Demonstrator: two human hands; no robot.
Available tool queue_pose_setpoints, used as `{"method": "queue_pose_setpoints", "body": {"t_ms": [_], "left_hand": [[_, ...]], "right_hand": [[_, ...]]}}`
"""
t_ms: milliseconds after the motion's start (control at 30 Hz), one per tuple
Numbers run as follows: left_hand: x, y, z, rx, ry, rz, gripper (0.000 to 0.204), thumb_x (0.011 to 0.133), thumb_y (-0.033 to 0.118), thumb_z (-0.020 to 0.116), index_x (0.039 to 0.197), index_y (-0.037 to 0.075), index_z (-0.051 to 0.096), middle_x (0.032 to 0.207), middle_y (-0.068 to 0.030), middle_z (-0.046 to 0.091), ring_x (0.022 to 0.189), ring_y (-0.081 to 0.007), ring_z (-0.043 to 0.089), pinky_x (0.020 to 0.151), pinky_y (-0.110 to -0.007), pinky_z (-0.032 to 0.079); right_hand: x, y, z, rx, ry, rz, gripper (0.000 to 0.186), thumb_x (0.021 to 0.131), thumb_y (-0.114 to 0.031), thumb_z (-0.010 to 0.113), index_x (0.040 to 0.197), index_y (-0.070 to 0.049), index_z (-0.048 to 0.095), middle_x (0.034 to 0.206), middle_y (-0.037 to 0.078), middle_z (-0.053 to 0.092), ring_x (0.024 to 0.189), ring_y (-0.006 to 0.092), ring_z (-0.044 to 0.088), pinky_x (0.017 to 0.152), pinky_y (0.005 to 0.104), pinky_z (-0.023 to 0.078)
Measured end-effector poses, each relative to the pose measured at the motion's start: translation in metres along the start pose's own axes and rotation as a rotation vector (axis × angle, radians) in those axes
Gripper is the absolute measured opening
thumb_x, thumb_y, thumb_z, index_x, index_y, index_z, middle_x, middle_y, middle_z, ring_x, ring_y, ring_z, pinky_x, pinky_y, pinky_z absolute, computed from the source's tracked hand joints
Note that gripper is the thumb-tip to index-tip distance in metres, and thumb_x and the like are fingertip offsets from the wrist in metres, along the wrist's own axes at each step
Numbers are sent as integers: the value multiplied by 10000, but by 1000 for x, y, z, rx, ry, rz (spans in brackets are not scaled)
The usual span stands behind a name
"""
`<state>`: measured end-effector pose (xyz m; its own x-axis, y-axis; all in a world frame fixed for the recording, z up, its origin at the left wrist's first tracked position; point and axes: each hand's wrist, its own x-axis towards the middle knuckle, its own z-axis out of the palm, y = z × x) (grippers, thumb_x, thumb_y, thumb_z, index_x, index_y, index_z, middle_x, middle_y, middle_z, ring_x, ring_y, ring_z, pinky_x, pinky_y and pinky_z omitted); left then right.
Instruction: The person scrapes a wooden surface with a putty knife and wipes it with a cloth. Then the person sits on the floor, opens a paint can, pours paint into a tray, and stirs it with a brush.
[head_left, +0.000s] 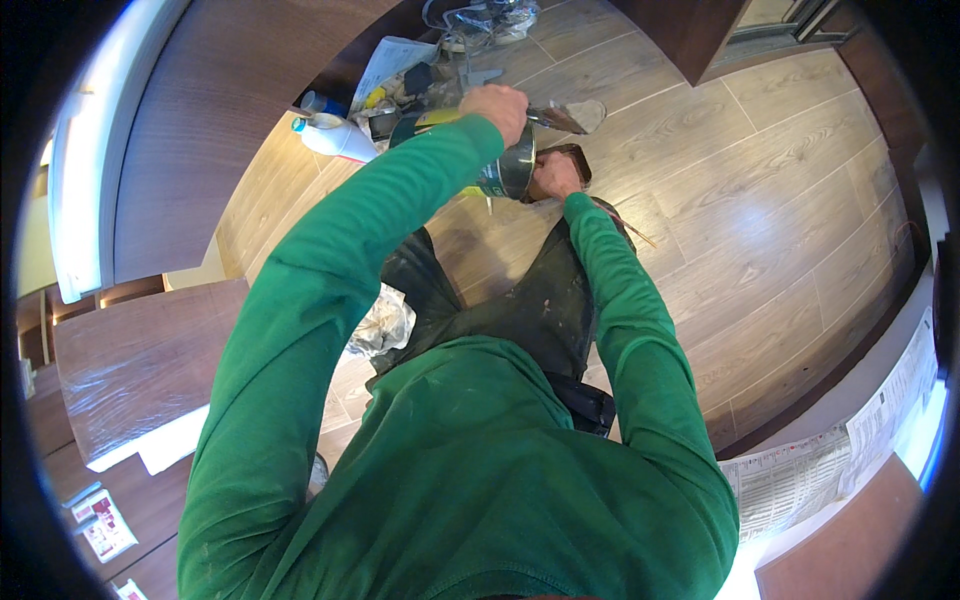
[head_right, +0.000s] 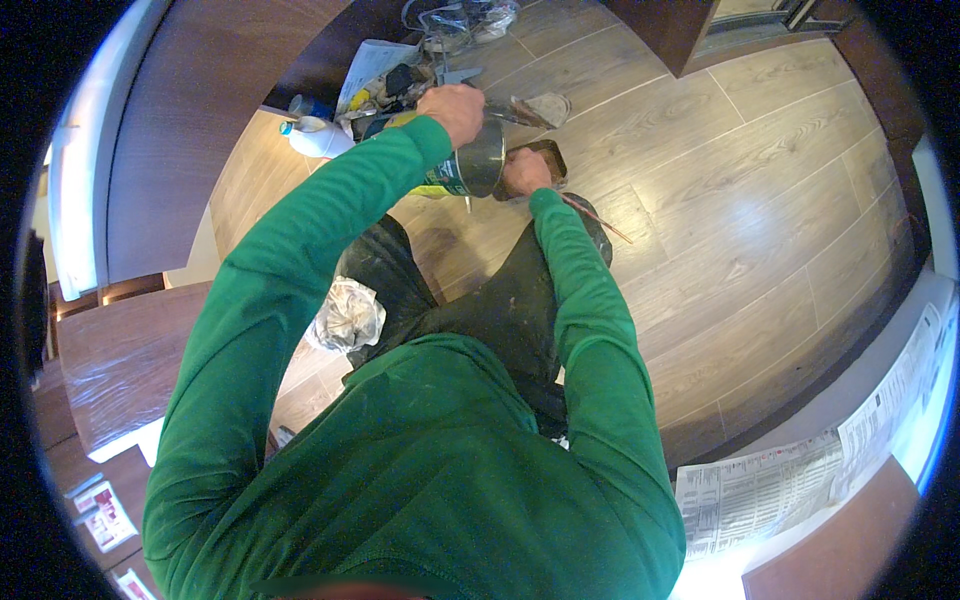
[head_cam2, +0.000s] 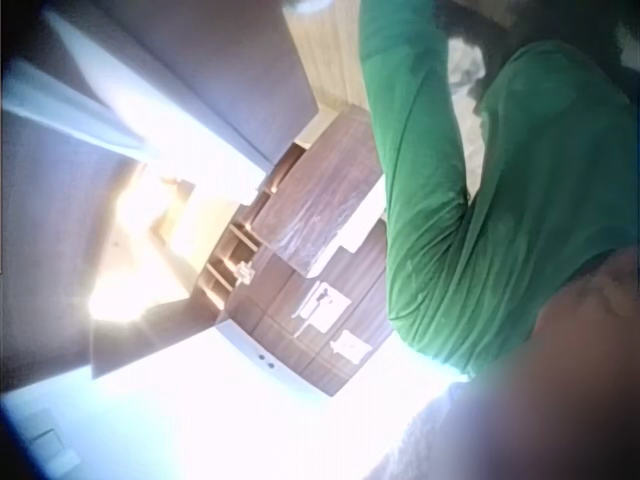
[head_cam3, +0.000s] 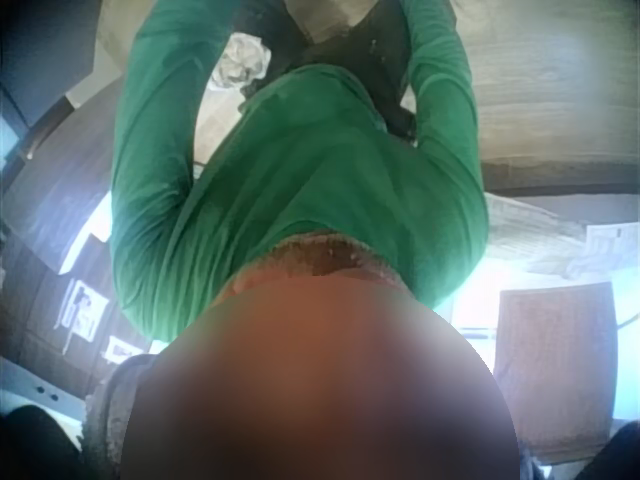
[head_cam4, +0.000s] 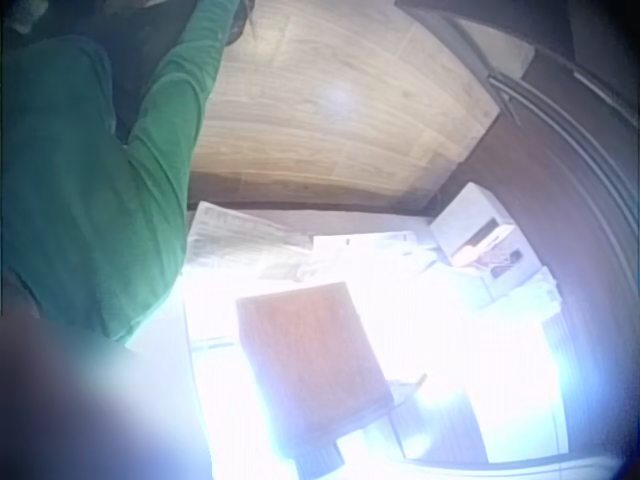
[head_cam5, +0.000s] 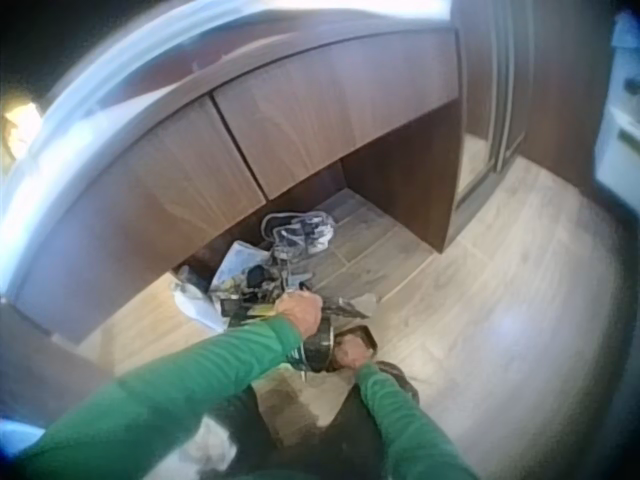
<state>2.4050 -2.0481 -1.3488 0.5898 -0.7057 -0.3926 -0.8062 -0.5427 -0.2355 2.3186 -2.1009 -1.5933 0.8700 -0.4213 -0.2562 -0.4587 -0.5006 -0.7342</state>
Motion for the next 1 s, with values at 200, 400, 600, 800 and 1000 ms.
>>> {"method": "queue_pose_setpoints", "body": {"t_ms": [200,400,600,800,1000], "left_hand": [[4,-2,5,-18,50,26,250,841,133,592,1026,44,734,1063,-191,708,991,-348,696,843,-436,566],[1,-7,5,-50,92,25,259,835,131,587,1012,13,733,1037,-219,708,967,-380,700,836,-451,569],[-2,-3,2,-45,71,32,258,830,131,595,1012,14,735,1036,-215,710,975,-381,698,833,-453,569],[4,-9,7,-69,91,38,251,823,142,607,1002,28,741,1028,-211,712,972,-378,699,828,-460,568],[4,-6,10,-63,89,50,254,823,145,609,1008,29,739,1032,-205,712,969,-376,699,826,-461,569]], "right_hand": [[-11,-3,-2,-30,88,68,324,840,-273,593,1063,-83,731,1088,216,675,1022,403,638,921,466,506],[-7,6,0,87,-29,47,332,851,-294,613,1072,-72,723,1099,211,673,1042,398,630,929,466,499],[-15,5,-3,22,43,81,345,858,-323,610,1083,-87,725,1099,218,671,1059,391,627,950,459,488],[-18,2,-6,87,-3,142,354,854,-352,597,1086,-121,730,1132,185,671,1063,389,625,959,463,485],[-16,5,1,7,42,19,327,845,-302,584,1087,-140,730,1154,168,665,1056,390,627,955,463,490]]}}
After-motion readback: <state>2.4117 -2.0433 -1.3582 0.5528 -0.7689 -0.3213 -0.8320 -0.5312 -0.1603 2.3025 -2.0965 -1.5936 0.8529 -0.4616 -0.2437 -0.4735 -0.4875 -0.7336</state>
